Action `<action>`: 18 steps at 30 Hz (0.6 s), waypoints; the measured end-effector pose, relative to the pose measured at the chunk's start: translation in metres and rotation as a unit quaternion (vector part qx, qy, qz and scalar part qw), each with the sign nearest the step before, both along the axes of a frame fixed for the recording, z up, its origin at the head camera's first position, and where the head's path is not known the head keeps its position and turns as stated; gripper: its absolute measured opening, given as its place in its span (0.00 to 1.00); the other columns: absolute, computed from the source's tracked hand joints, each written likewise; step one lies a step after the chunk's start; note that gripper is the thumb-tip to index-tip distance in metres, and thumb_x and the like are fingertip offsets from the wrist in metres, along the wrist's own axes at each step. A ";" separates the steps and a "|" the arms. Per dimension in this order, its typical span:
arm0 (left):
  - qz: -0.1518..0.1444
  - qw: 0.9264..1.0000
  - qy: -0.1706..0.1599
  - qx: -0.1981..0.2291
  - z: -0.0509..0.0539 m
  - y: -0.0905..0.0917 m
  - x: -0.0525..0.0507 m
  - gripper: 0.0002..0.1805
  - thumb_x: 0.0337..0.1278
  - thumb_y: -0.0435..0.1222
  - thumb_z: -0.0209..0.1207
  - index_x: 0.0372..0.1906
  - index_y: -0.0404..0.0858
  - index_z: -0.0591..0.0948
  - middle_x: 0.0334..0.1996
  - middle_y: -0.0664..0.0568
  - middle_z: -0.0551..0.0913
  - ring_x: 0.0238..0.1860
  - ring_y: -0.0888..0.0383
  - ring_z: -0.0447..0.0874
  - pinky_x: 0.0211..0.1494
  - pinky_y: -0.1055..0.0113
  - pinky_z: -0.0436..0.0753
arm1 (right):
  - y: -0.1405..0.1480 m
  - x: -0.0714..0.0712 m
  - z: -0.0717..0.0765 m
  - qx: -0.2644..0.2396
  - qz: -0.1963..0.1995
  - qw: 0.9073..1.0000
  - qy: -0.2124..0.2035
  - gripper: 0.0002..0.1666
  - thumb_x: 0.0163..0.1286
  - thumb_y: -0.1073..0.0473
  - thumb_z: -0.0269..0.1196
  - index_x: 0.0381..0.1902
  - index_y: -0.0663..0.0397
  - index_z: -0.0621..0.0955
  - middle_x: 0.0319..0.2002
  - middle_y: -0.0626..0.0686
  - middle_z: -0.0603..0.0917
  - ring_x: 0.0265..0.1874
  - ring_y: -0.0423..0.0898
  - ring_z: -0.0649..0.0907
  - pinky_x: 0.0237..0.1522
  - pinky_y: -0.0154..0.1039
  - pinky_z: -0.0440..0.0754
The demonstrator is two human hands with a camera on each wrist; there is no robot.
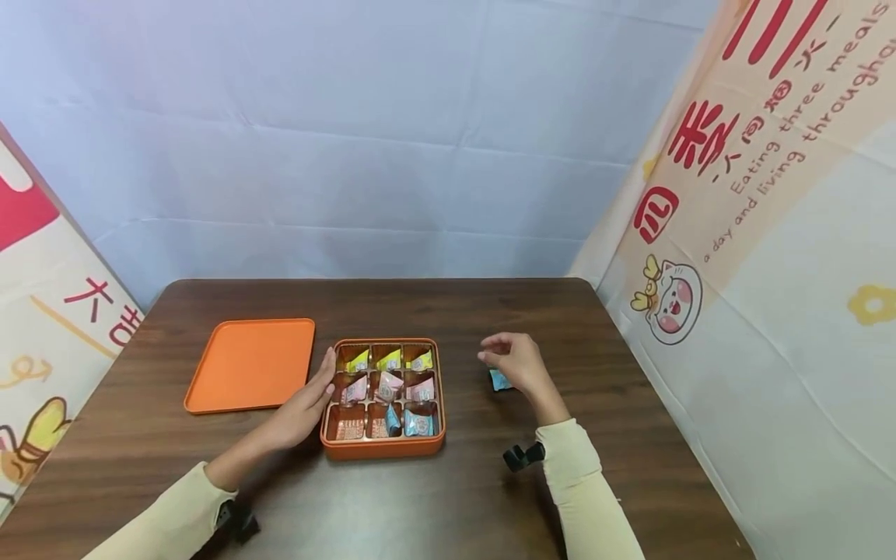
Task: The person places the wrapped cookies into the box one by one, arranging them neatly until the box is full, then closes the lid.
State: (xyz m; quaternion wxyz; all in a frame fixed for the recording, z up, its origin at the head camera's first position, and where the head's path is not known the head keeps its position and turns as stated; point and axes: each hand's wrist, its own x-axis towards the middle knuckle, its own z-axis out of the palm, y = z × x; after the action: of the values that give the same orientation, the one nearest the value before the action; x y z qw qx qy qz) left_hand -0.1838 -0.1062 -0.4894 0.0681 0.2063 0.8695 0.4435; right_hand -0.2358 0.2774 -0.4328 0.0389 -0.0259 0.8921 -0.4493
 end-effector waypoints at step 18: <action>0.008 1.000 0.007 -0.002 -0.001 0.001 0.000 0.33 0.82 0.30 0.40 0.79 0.27 0.40 0.80 0.39 0.31 0.80 0.39 0.34 0.77 0.40 0.46 | 0.040 0.005 -0.021 0.126 -0.010 0.992 -0.003 0.26 0.70 0.62 0.67 0.62 0.68 0.78 0.59 0.71 0.79 0.55 0.66 0.79 0.50 0.59 0.80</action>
State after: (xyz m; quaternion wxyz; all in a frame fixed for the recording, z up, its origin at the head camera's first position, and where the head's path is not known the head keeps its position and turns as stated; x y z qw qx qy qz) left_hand -0.1838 -0.1055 -0.4900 0.0590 0.2022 0.8723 0.4412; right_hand -0.2306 0.3176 -0.4542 0.0406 -0.0106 0.9418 -0.3336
